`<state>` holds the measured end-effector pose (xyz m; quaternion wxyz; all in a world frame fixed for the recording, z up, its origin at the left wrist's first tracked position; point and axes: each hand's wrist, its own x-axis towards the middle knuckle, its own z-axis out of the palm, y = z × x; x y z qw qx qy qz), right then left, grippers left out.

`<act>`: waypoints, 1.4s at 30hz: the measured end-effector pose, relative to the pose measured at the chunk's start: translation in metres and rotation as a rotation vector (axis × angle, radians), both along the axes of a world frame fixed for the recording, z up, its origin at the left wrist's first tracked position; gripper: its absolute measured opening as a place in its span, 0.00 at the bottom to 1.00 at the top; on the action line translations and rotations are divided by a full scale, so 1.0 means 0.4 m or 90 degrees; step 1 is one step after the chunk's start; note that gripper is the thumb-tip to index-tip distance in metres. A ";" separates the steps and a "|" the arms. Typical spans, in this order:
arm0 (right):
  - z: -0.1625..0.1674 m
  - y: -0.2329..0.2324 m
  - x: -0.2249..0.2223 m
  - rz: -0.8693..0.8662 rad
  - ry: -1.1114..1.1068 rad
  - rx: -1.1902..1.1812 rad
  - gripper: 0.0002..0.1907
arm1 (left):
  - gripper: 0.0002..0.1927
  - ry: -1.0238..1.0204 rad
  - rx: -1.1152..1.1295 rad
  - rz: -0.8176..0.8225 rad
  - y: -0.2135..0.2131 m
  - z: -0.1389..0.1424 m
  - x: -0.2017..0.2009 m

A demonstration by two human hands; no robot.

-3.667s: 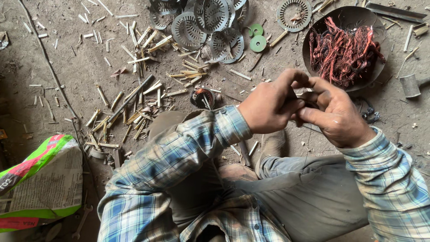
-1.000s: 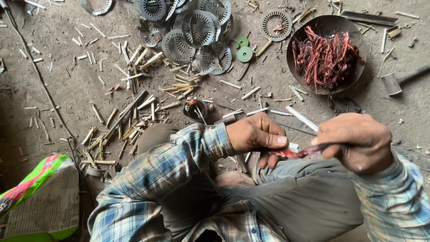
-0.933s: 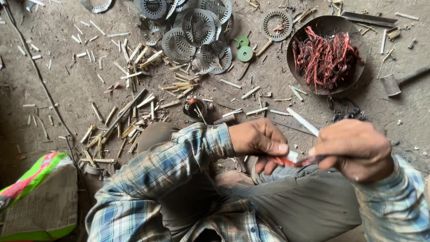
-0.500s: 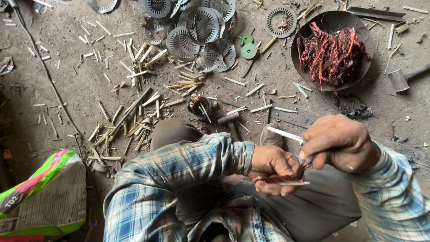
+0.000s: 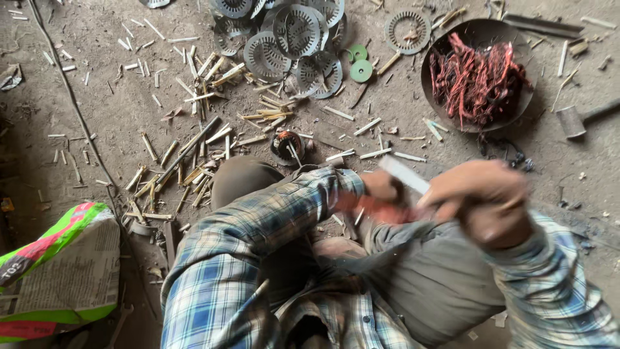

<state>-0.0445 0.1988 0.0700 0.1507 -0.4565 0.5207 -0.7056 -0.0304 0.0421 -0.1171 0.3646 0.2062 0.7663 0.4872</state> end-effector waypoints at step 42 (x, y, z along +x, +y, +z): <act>0.009 0.034 -0.080 -0.315 -0.715 -0.227 0.11 | 0.18 0.915 -0.024 0.241 -0.112 0.394 -0.016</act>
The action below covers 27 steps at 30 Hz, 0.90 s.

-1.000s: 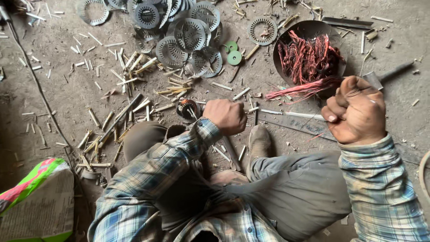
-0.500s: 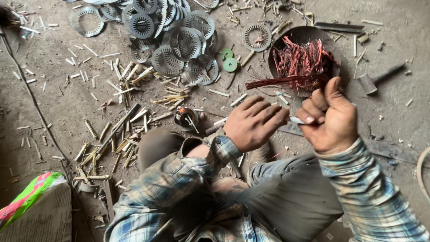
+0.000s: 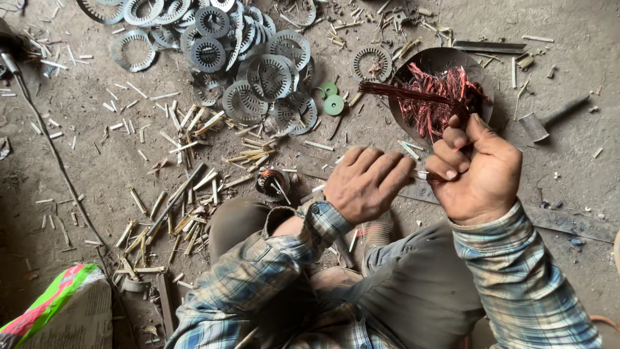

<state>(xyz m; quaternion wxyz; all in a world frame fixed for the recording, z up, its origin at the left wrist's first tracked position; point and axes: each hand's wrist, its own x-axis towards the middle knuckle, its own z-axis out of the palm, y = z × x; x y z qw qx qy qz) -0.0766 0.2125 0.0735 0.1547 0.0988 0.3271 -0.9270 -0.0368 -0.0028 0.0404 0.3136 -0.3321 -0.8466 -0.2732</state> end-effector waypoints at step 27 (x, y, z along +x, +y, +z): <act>-0.005 -0.039 0.051 0.074 0.292 0.131 0.14 | 0.14 -0.633 0.400 -0.250 0.004 -0.095 0.041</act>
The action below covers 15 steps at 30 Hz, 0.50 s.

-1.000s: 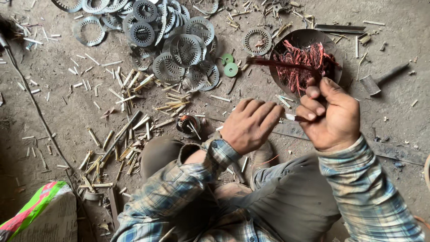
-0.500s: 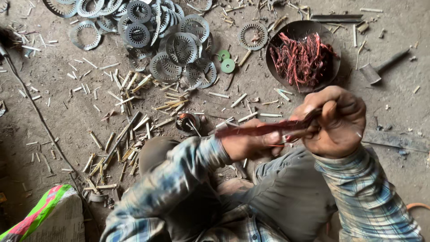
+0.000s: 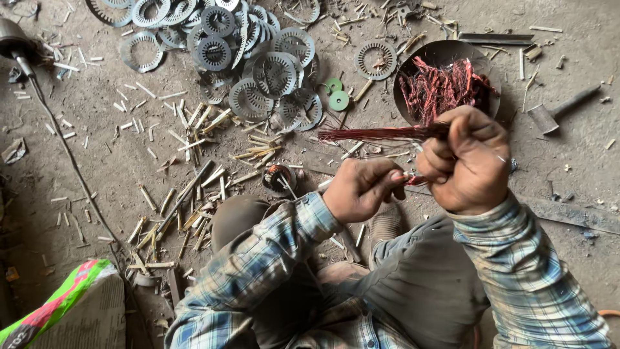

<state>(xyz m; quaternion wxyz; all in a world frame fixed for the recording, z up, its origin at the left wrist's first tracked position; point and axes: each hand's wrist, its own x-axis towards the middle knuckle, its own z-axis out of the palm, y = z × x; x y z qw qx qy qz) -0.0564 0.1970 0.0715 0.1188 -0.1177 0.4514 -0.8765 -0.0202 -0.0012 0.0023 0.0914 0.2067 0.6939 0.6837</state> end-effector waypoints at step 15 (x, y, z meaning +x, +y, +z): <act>0.004 0.081 -0.052 -0.265 -0.088 0.158 0.10 | 0.25 0.276 -0.579 0.531 -0.230 0.004 -0.121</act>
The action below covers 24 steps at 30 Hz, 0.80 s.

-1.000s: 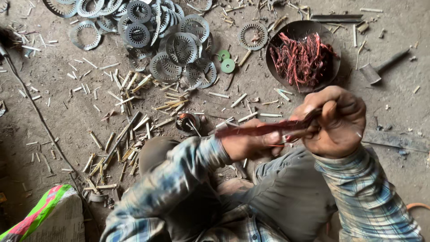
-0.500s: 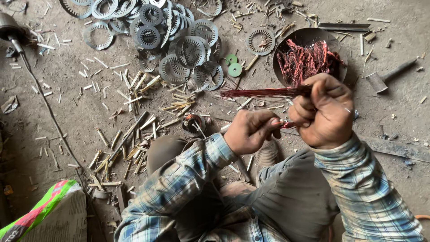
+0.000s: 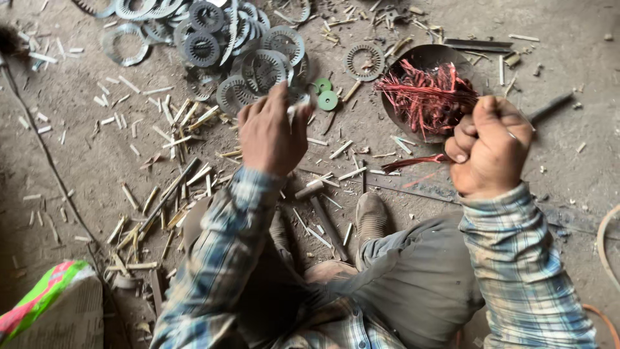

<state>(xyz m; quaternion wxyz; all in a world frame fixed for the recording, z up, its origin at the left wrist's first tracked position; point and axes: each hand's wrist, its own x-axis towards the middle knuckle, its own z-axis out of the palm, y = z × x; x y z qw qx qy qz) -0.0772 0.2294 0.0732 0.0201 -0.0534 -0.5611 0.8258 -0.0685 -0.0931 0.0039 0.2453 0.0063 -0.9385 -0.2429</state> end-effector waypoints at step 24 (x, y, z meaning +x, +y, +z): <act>-0.058 -0.142 0.068 0.173 0.118 0.195 0.14 | 0.14 -0.002 0.011 -0.265 0.155 0.037 0.025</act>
